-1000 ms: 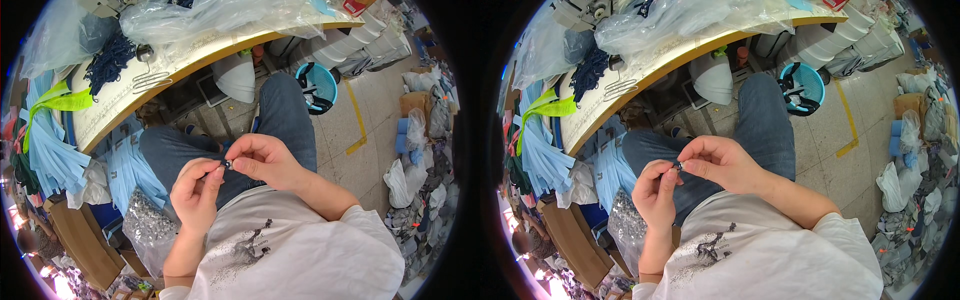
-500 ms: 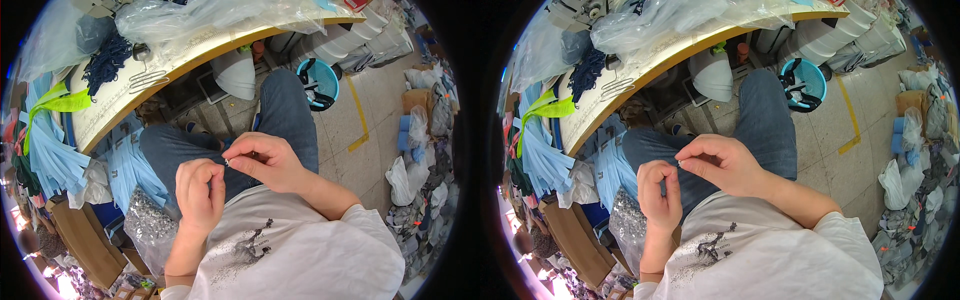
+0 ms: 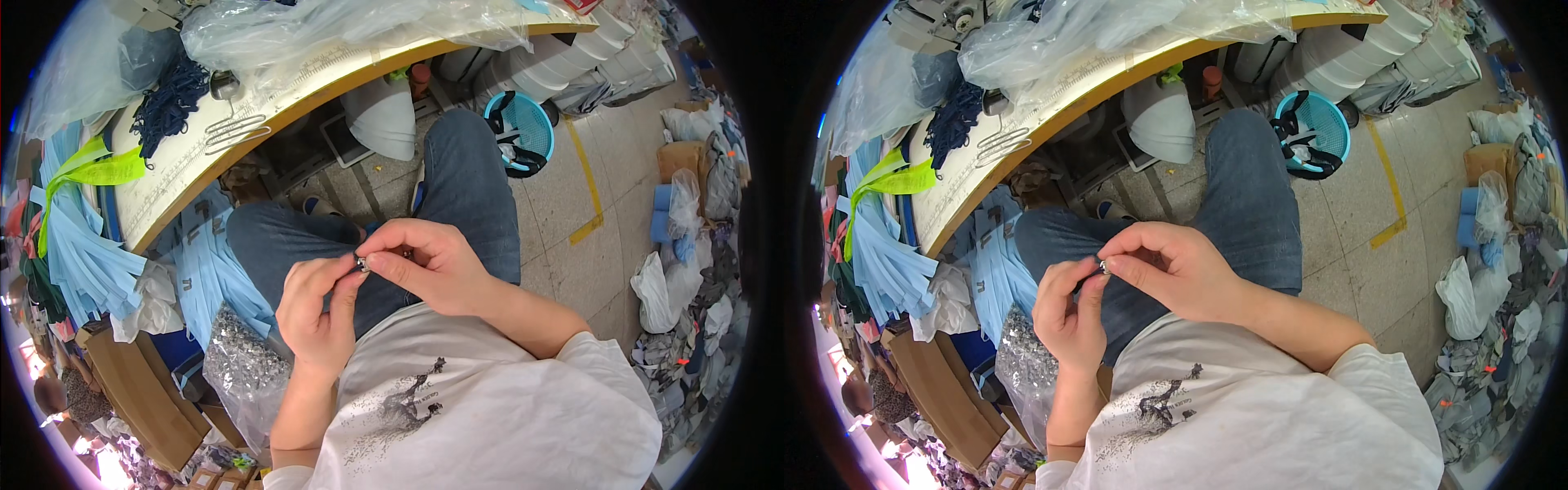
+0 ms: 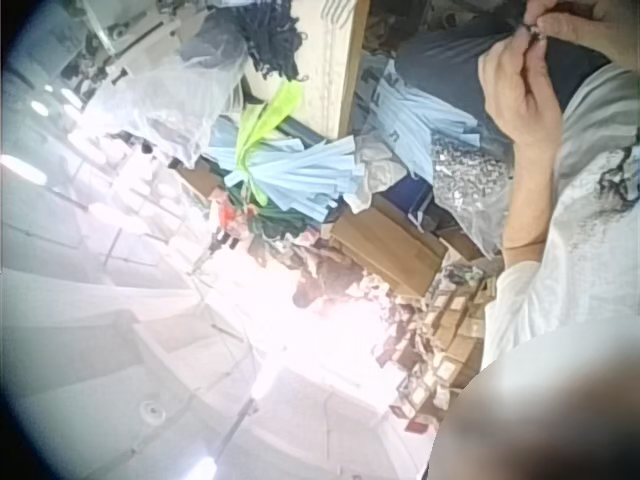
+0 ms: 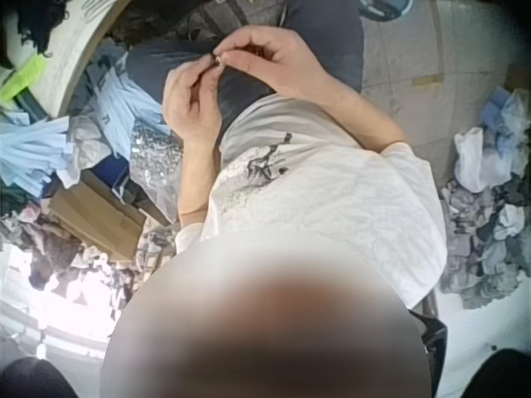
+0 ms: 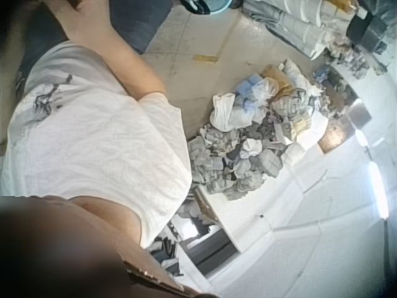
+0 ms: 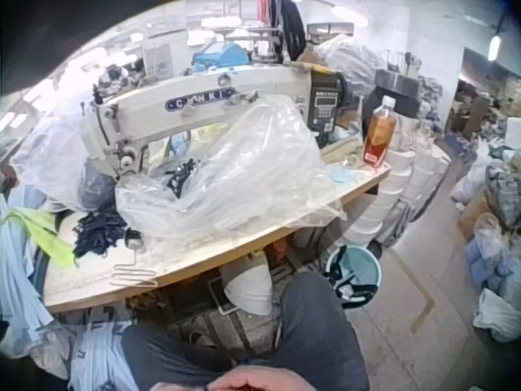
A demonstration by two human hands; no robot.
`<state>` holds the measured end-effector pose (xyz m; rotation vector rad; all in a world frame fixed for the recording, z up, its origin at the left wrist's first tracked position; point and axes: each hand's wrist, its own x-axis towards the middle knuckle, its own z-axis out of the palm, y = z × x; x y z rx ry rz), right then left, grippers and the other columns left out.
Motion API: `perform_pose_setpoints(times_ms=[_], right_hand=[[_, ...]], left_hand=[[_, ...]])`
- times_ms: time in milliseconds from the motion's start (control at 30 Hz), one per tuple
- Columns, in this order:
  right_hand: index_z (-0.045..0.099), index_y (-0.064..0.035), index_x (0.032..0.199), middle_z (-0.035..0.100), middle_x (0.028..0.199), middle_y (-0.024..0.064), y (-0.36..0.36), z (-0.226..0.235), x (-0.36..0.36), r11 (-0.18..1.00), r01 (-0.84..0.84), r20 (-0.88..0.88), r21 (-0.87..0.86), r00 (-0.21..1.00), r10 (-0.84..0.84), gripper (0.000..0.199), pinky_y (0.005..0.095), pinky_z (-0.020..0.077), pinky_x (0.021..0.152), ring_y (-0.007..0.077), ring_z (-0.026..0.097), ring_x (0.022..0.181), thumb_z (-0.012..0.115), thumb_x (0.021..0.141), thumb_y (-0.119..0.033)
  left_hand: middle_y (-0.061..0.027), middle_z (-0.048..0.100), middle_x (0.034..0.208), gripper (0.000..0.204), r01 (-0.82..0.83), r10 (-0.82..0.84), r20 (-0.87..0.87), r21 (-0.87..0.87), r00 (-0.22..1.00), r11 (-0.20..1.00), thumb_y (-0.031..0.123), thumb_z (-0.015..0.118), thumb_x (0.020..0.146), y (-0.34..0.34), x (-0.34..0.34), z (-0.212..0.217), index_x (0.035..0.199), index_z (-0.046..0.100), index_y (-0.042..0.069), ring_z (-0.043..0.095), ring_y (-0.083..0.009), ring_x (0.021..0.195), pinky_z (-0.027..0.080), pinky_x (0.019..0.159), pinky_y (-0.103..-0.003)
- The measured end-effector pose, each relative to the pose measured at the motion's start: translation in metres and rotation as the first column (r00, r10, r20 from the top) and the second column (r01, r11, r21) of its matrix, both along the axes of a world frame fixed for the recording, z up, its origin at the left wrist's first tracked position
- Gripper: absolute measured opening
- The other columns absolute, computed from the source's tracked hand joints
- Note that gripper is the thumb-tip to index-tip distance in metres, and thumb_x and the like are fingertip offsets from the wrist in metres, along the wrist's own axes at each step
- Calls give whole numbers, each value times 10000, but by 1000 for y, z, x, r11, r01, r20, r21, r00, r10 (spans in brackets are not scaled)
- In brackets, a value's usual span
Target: Assembling zipper sliders onto zipper tapes in a workshop environment.
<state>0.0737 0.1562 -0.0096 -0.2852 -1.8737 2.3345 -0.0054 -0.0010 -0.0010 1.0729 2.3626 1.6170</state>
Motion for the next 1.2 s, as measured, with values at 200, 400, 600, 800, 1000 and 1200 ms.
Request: perform_pose_setpoints(times_ms=[200,400,600,800,1000,1200], right_hand=[[565,-20,1092,623,924,12,-5,-7,1,987,70,-51,-142,996,-78,173,168,436,627,28,563,783,603,924,-25],[556,-38,1000,613,846,-16,-3,-8,9,994,107,21,26,994,-108,144,173,420,566,18,552,695,627,876,-13],[527,-43,990,588,916,5,-6,-19,22,995,-93,112,-41,989,97,123,157,398,586,1,505,719,580,902,25],[522,-41,992,592,936,22,1,-22,26,991,-133,140,-25,981,135,132,157,403,598,8,517,748,580,900,35],[509,-40,993,598,948,48,5,-31,31,991,-132,106,30,986,129,149,160,389,587,20,495,728,586,896,43],[544,-32,1006,605,957,55,4,-27,27,985,-166,79,-40,982,169,152,161,379,567,23,489,689,600,885,41]], left_hand=[[-117,616,859,303,76,-112,-286,-135,952,988,-84,718,716,2,-6,1,1007,660,-19,590,-225,756,467,652,-270],[-110,641,861,295,87,-95,-213,-46,972,995,-79,736,674,-8,3,1,951,657,-16,605,-221,710,486,633,-298],[-128,660,879,289,136,-168,141,210,976,968,-85,753,665,-24,23,-23,912,627,-2,640,-223,719,512,639,-297],[-147,653,875,274,166,-205,274,161,940,973,-79,764,691,-31,29,-28,902,606,-3,657,-232,736,520,641,-298],[-119,649,864,243,136,-275,582,272,765,953,-103,744,715,-33,28,-33,871,584,-7,622,-169,705,506,629,-263],[-4,608,805,235,90,-140,843,109,519,990,-51,750,760,-30,24,-32,963,639,-4,519,-24,653,412,574,-174]])
